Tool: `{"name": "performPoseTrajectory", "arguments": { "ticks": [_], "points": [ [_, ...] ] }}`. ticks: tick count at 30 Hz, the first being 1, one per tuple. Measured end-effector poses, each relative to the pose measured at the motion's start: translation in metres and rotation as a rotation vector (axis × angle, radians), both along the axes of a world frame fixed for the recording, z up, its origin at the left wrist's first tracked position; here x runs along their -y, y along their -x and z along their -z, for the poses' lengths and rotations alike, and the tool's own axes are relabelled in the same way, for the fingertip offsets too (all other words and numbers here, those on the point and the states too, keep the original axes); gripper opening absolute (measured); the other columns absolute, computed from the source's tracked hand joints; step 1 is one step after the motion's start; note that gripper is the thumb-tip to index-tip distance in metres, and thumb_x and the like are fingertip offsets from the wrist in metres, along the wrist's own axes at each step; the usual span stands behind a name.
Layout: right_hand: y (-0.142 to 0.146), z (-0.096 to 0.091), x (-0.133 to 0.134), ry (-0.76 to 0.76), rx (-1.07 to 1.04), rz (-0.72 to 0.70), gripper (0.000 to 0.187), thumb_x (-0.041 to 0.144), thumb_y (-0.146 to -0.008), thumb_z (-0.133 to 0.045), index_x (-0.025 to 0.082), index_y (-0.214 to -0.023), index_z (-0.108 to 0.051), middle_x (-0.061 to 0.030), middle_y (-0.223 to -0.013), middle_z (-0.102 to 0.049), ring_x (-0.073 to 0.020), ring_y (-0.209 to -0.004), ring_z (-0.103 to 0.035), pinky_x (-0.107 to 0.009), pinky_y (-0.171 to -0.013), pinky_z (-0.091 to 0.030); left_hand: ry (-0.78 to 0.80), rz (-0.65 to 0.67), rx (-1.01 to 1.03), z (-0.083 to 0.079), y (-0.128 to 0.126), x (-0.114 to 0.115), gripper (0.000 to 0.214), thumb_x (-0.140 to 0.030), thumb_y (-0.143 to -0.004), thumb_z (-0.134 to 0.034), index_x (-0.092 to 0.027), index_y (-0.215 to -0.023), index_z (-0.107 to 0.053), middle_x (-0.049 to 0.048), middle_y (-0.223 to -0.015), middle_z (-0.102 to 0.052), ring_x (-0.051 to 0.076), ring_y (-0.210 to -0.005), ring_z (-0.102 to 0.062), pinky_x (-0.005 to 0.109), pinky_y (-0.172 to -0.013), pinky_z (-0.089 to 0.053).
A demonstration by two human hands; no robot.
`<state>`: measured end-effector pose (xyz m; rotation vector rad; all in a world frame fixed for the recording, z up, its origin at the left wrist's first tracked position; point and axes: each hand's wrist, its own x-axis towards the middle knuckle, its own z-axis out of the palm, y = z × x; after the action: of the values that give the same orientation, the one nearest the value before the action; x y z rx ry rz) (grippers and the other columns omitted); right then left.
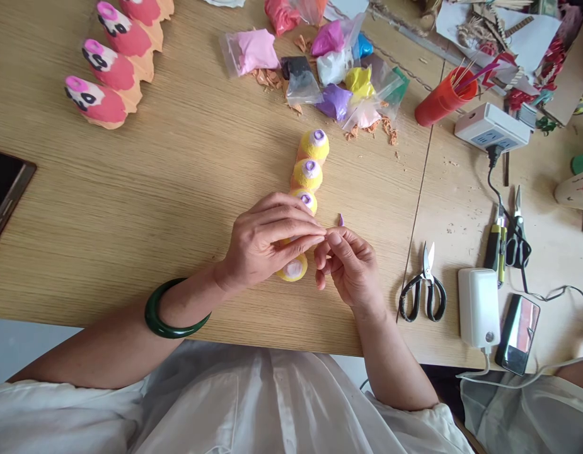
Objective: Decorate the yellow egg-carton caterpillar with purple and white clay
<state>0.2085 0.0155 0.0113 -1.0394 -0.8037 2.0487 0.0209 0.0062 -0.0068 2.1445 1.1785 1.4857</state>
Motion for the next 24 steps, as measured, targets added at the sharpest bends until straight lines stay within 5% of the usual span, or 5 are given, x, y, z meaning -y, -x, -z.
{"name": "performPoseTrajectory", "arguments": {
  "ticks": [6,16,24],
  "points": [
    [-0.0013,0.0039,0.0003,-0.036,0.042,0.032,0.038,0.051,-0.081,-0.092,0.019,-0.079,-0.072,0.0063,-0.058,-0.066,-0.0073,-0.041,-0.059,-0.017,-0.037,-0.054,0.060,-0.013,0.017,0.0008,-0.0017,-0.0001,0.022,-0.033,-0.097,-0.081,-0.024,-0.117,-0.080,0.0040,-0.108,-0.085,0.020,-0.104,-0.077,0.035,-0.098,-0.064],
    [-0.0001,-0.0003,0.0007,0.000,0.031,-0.026,0.041,0.054,-0.082,-0.089,0.019,-0.075,-0.069,0.0041,-0.060,-0.068,-0.0079,-0.044,-0.058,-0.018,-0.036,-0.054,0.004,0.008,0.024,-0.0002,-0.0008,-0.0007,0.007,-0.019,-0.100,-0.075,-0.023,-0.102,-0.081,0.0012,-0.098,-0.085,0.017,-0.096,-0.079,0.033,-0.097,-0.066],
    [-0.0014,-0.0003,0.0004,-0.058,0.060,0.098,0.031,0.048,-0.083,-0.090,0.021,-0.086,-0.075,0.0057,-0.060,-0.065,-0.0074,-0.047,-0.056,-0.017,-0.039,-0.054,0.028,0.000,0.027,-0.0034,-0.0003,-0.0001,0.009,-0.020,-0.100,-0.075,-0.027,-0.102,-0.081,0.0015,-0.099,-0.085,0.019,-0.095,-0.079,0.037,-0.093,-0.067]
  ]
}}
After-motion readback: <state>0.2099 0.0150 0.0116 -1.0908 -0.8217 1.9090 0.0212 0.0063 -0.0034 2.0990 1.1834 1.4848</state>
